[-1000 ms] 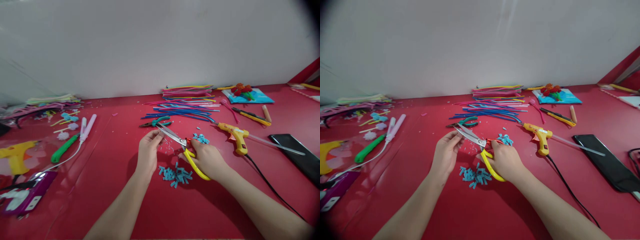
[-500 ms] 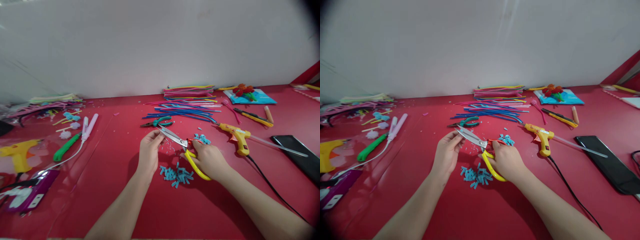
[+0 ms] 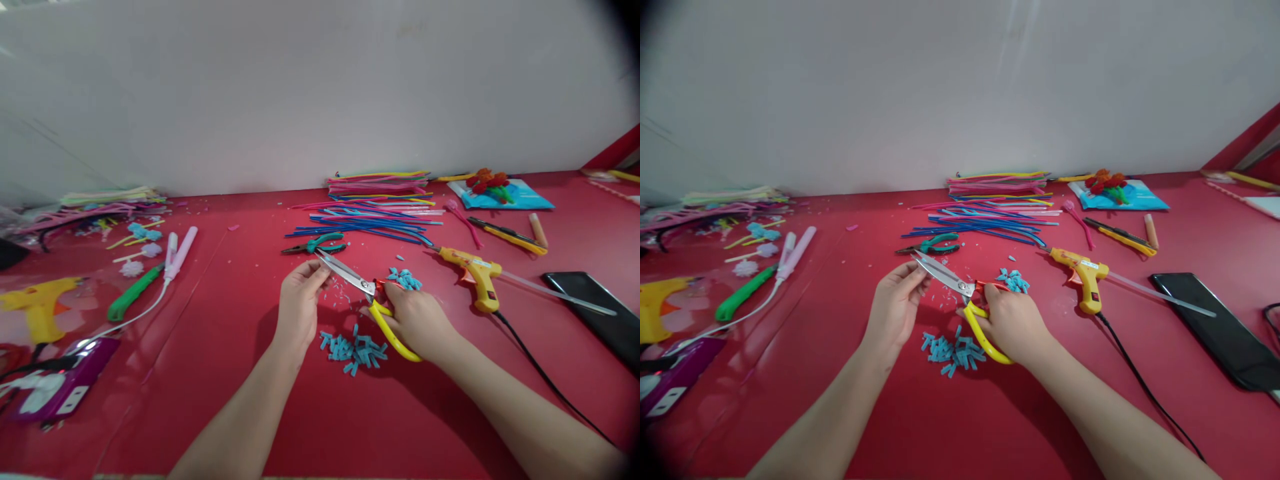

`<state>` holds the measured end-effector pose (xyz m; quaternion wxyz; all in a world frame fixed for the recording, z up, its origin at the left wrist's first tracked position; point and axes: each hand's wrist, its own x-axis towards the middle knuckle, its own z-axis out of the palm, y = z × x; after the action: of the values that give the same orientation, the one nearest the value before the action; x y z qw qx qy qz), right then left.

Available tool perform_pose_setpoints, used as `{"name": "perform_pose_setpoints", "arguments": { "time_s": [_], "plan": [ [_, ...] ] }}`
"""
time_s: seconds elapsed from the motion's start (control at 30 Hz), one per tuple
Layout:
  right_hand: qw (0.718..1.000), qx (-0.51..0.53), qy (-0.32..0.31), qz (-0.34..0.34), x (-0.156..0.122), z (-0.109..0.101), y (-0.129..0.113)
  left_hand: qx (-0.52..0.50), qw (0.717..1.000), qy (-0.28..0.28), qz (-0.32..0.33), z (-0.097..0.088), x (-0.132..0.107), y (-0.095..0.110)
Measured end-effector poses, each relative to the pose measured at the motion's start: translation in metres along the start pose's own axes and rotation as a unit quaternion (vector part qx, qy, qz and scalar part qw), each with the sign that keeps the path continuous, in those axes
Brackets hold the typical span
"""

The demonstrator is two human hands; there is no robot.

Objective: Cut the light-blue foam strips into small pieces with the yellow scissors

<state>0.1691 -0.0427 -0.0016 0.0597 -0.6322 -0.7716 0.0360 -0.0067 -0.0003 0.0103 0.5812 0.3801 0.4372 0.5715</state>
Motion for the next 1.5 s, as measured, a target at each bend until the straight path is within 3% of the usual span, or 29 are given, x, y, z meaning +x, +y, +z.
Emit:
{"name": "perform_pose_setpoints", "arguments": {
  "time_s": [0.63,0.83,0.97,1.07,1.17,1.27,1.33,1.5],
  "plan": [
    [1.0,-0.001,-0.014,0.01,0.002,-0.004,0.003,0.0,1.0,-0.009,0.005,-0.001,0.0,0.001],
    [0.995,0.081,-0.025,0.054,0.001,-0.007,0.0,0.017,1.0,-0.007,-0.024,0.001,0.0,0.0],
    [0.987,0.145,-0.016,0.074,0.003,-0.005,0.0,0.058,0.995,-0.058,-0.065,0.004,-0.001,-0.005],
    [0.958,0.277,-0.004,0.077,0.005,-0.002,0.0,0.09,0.982,-0.131,-0.1,0.008,-0.006,-0.008],
    [0.891,0.447,-0.008,0.081,0.005,-0.002,-0.003,0.111,0.962,-0.21,-0.134,0.013,-0.012,-0.007],
    [0.833,0.545,-0.012,0.097,0.004,-0.008,-0.006,0.128,0.945,-0.258,-0.153,0.015,-0.016,-0.004],
    [0.82,0.562,-0.02,0.108,0.003,-0.013,-0.006,0.141,0.94,-0.273,-0.148,0.015,-0.016,-0.002],
    [0.824,0.553,-0.054,0.111,0.003,-0.017,-0.006,0.164,0.935,-0.283,-0.135,0.014,-0.016,-0.003]
  ]
}}
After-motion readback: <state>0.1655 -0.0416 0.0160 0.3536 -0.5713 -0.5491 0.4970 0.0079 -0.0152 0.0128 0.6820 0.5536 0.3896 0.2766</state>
